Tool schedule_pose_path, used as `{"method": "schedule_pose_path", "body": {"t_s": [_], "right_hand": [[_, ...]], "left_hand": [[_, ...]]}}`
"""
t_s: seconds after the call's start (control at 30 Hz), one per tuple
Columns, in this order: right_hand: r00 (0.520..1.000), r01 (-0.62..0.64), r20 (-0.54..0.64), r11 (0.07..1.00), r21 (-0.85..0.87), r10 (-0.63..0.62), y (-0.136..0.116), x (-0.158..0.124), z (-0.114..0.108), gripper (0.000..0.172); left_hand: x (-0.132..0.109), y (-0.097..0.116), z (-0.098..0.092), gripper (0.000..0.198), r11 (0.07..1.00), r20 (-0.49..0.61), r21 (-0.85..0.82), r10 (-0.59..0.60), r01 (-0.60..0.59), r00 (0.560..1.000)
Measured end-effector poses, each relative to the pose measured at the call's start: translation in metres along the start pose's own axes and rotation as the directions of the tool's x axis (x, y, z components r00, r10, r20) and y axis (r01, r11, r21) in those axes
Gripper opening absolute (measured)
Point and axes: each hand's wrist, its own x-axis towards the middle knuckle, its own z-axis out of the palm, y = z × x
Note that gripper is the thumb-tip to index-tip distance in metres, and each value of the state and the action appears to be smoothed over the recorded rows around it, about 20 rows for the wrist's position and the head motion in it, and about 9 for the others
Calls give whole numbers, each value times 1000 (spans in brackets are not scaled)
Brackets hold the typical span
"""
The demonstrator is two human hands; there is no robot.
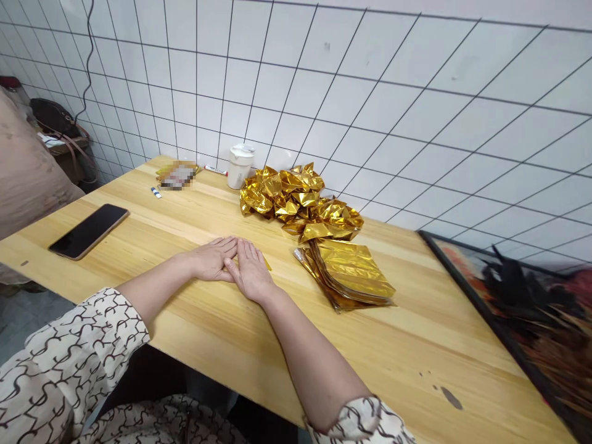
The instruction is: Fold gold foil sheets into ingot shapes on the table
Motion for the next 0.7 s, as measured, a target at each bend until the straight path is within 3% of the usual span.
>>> {"method": "schedule_pose_path", "body": {"t_s": [0.27, 0.4, 0.53, 0.7], "right_hand": [[999, -20, 23, 995, -102, 22, 29, -23, -3, 79], [995, -81, 37, 987, -138, 87, 27, -26, -4, 75], [995, -87, 38, 986, -143, 93, 23, -25, -4, 71], [996, -77, 25, 990, -116, 80, 27, -25, -1, 72]], "left_hand": [[0, 0, -1, 92, 1000, 37, 19, -3, 2, 999], [0, 3, 1, 92, 999, -16, 36, -12, 12, 1000], [6, 15, 5, 90, 998, -92, 42, 59, -55, 994], [14, 22, 10, 92, 992, -69, -3, 122, -123, 990]]}}
